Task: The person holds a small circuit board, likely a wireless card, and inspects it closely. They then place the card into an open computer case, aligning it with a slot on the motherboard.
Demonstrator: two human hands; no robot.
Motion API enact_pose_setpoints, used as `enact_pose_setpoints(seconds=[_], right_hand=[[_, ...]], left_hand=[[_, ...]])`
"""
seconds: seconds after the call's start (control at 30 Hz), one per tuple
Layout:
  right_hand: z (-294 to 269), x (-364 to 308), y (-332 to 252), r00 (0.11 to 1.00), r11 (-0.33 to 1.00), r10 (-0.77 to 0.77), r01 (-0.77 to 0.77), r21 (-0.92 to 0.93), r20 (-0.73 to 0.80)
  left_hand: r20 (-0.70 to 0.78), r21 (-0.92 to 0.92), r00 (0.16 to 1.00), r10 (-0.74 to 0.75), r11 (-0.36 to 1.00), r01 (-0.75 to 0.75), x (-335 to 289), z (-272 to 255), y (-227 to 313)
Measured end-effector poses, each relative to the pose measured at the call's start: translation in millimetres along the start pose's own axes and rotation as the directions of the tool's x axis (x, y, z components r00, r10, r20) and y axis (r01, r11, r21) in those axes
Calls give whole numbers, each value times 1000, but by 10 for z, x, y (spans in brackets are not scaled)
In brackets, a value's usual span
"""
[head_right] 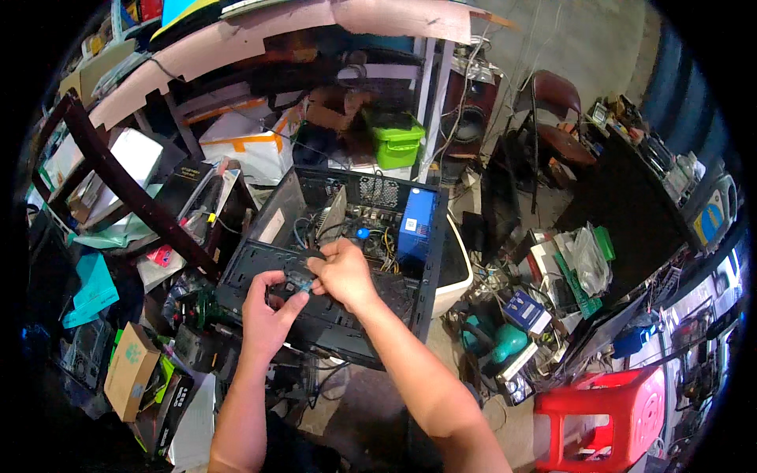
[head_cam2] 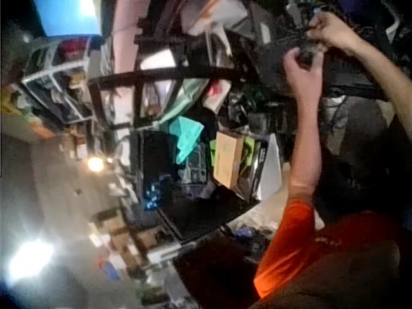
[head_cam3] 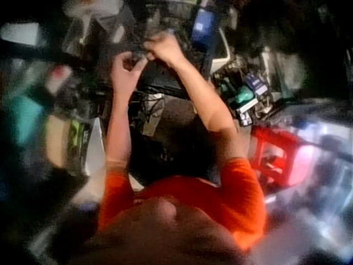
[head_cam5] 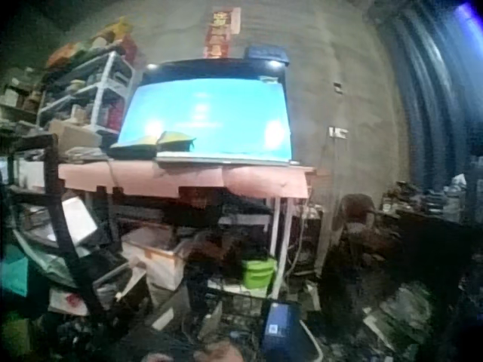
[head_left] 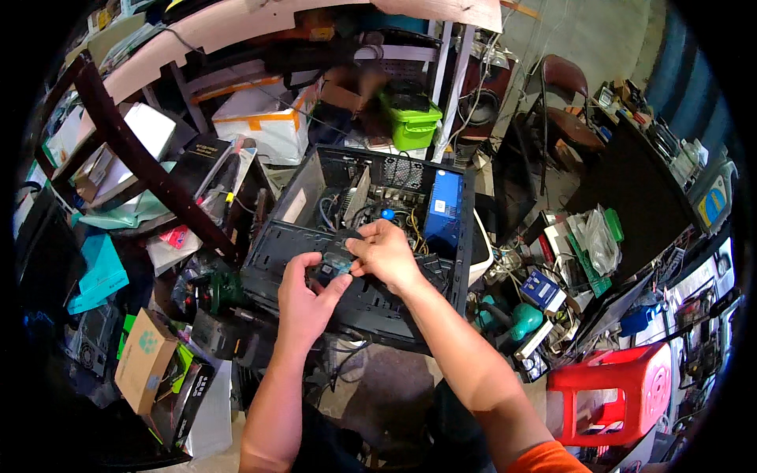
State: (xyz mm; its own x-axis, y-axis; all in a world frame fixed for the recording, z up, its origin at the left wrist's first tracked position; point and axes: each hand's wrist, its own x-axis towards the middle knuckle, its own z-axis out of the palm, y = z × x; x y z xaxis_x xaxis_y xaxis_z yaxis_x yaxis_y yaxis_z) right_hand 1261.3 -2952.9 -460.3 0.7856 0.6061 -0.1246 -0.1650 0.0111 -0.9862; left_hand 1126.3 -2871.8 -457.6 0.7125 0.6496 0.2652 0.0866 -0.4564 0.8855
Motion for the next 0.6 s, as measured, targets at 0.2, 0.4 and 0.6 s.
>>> enact_pose_setpoints(seconds=[0.2,0.4,0.6], right_hand=[[-19,-101,-10,999,999,31,-31,43,14],[-47,-59,36,996,998,66,-65,-16,62],[-207,-17,-92,998,997,64,-64,36,1]], left_hand=[[-93,356,966,241,914,-194,-8,126,-15],[-64,452,968,244,872,-190,-55,113,76],[12,426,974,225,880,-209,-40,43,40]])
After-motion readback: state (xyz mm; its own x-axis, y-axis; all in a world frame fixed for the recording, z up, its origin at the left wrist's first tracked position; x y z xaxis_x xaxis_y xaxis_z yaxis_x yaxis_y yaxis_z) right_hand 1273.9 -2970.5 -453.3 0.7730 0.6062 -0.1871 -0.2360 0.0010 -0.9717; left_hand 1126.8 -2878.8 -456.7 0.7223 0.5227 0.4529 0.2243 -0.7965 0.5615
